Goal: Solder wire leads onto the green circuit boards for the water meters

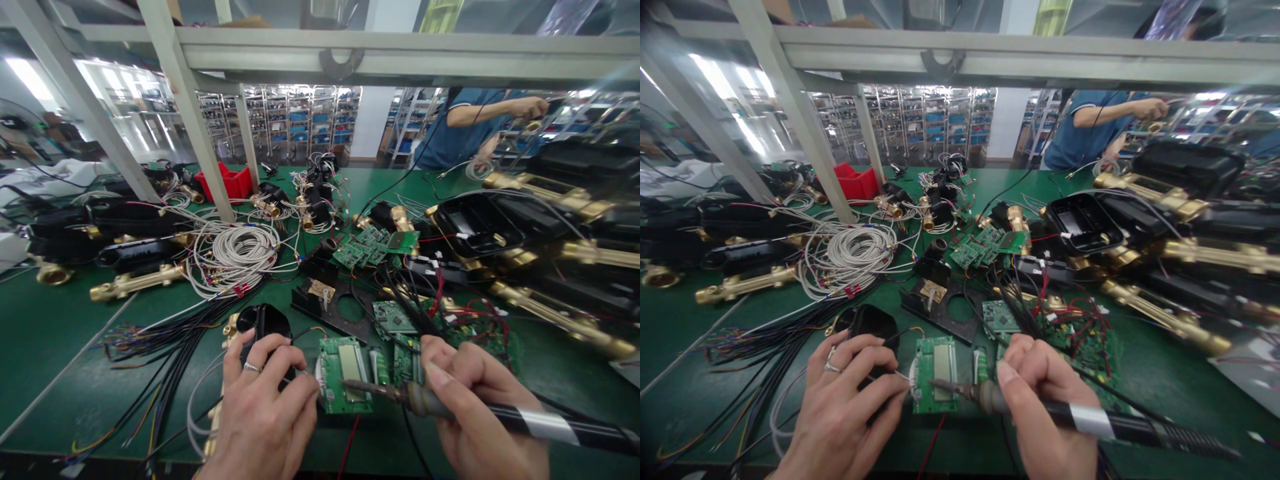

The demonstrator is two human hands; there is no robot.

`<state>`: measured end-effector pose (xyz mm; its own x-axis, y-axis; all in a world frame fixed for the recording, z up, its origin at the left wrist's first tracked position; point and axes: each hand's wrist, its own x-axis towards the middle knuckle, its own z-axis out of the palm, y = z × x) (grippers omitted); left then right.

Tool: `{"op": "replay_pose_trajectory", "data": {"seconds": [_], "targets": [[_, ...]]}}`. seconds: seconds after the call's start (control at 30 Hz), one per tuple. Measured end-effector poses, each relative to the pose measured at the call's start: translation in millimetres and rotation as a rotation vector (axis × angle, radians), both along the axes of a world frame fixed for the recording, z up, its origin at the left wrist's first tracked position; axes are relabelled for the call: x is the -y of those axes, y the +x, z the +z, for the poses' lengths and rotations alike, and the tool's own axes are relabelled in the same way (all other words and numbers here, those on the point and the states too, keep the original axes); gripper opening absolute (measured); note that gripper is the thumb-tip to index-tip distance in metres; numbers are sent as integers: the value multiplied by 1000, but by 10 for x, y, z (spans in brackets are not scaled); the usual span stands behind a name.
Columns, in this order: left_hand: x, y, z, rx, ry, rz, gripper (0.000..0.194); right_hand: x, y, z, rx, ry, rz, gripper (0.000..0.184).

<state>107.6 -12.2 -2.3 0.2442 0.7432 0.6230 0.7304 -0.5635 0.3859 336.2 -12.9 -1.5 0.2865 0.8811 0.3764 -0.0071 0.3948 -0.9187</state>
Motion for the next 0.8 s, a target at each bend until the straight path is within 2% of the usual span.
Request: {"op": "replay_pose_trajectory", "data": {"seconds": [0.17,0.4,0.53,0.8], "targets": [[-15,-19,46,-75,-3,0,15,-1,-15,-12,-21,4,0,42],[-9,10,12,-136,-14,122,23,-11,-45,-8,-18,4,5,43],[-5,9,26,-211,-51,111,19,-14,-59,-43,-5,2,12,43],[-5,63,50,-244,-26,118,25,-16,-114,-89,54,26,65,42]]}}
